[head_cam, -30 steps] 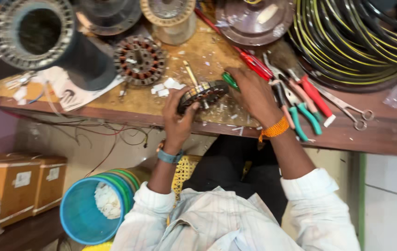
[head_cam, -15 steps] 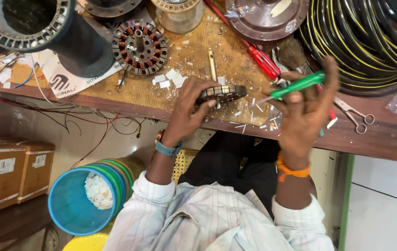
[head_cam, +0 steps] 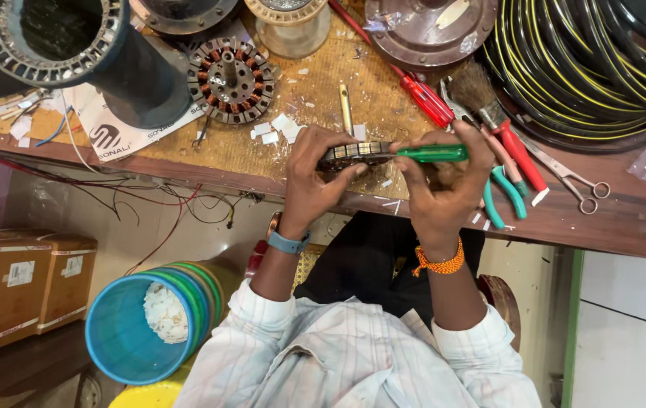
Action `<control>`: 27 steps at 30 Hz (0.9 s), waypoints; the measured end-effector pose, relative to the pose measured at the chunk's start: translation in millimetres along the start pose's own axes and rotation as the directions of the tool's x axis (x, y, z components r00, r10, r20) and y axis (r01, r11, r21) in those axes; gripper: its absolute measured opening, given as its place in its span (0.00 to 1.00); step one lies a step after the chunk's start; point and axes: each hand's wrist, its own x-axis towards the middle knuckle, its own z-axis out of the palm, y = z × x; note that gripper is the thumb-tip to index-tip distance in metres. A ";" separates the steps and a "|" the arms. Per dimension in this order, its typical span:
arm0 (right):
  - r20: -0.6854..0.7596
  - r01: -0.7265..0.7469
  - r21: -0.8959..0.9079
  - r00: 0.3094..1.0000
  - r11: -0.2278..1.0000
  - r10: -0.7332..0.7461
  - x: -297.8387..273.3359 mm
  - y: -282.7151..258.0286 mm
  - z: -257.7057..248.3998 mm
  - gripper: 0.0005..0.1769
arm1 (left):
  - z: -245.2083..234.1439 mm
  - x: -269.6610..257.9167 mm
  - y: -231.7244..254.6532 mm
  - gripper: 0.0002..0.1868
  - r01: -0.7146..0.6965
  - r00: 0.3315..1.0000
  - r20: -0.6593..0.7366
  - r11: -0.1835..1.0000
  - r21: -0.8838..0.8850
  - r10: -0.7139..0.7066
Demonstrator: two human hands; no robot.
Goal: The person works on a small cylindrical electrical component, likely a motor rotor, using a screwdriver and scissors. They adjust internal parts, cut small white pieces, and insert them into the component while seated at a cluttered workbench.
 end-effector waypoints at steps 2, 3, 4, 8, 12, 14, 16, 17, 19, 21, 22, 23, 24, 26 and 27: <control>0.061 -0.024 -0.009 0.998 1.000 0.024 6.3 -4.3 -0.2 0.37 | 1.8 0.5 0.3 0.23 -0.027 1.000 -0.012 0.999 0.024 0.027; 0.091 -0.035 -0.014 0.995 0.999 0.036 10.2 -7.4 -0.3 0.36 | 2.4 0.7 0.6 0.23 -0.041 0.999 -0.019 0.999 0.036 0.042; 0.110 -0.043 -0.048 0.993 0.998 0.048 14.9 -10.3 -0.5 0.35 | 3.3 1.3 0.8 0.23 -0.048 0.998 -0.026 0.998 0.049 0.049; 0.207 -0.012 -0.122 0.978 0.992 0.037 25.4 -16.5 -0.5 0.30 | 7.2 -1.9 4.1 0.22 -0.038 0.998 -0.052 0.994 0.103 0.043; 0.175 0.150 -0.193 0.978 0.970 -0.116 10.5 -15.4 14.1 0.28 | 11.3 -1.8 8.8 0.22 -0.040 0.996 -0.072 0.986 0.163 0.052; 0.128 0.161 -0.134 0.981 0.978 -0.144 1.4 -15.0 17.6 0.29 | 12.9 -2.3 11.1 0.23 -0.041 0.996 -0.067 0.984 0.176 0.053; 0.103 0.143 -0.090 0.986 0.986 -0.133 -4.4 -14.1 16.0 0.29 | 14.3 -4.3 11.4 0.23 -0.049 0.996 -0.060 0.979 0.196 0.062; 0.103 0.117 -0.076 0.989 0.990 -0.109 -6.3 -14.1 13.6 0.29 | 14.8 -6.1 11.0 0.23 -0.056 0.996 -0.056 0.976 0.212 0.069; 0.097 0.074 -0.069 0.993 0.995 -0.067 -3.1 -12.5 9.1 0.28 | 13.3 -6.5 8.3 0.23 -0.067 0.996 -0.046 0.973 0.220 0.079; 0.097 0.031 -0.087 0.995 0.996 -0.023 3.7 -9.8 4.6 0.28 | 12.2 -7.3 4.8 0.24 -0.060 0.997 -0.042 0.978 0.202 0.070; 0.114 0.060 -0.090 0.992 0.994 -0.049 5.1 -8.3 4.1 0.28 | 12.0 -8.0 2.4 0.23 -0.047 0.998 -0.031 0.979 0.197 0.054; 0.131 0.089 -0.092 0.988 0.992 -0.076 5.9 -6.1 4.8 0.28 | 12.3 -7.3 -1.0 0.23 -0.034 0.999 -0.020 0.980 0.194 0.039; 0.149 0.117 -0.093 0.983 0.989 -0.103 6.0 -3.8 5.4 0.29 | 12.4 -6.2 -4.5 0.23 -0.021 1.000 -0.009 0.981 0.190 0.023; 0.104 0.181 -0.102 0.980 0.978 -0.171 0.8 -0.5 9.6 0.29 | 9.8 -4.9 -11.5 0.24 -0.049 0.999 0.019 0.983 0.178 0.047; 0.083 0.215 -0.107 0.975 0.971 -0.206 -1.0 1.1 9.3 0.29 | 8.1 -3.4 -15.5 0.25 -0.064 0.998 0.031 0.983 0.172 0.059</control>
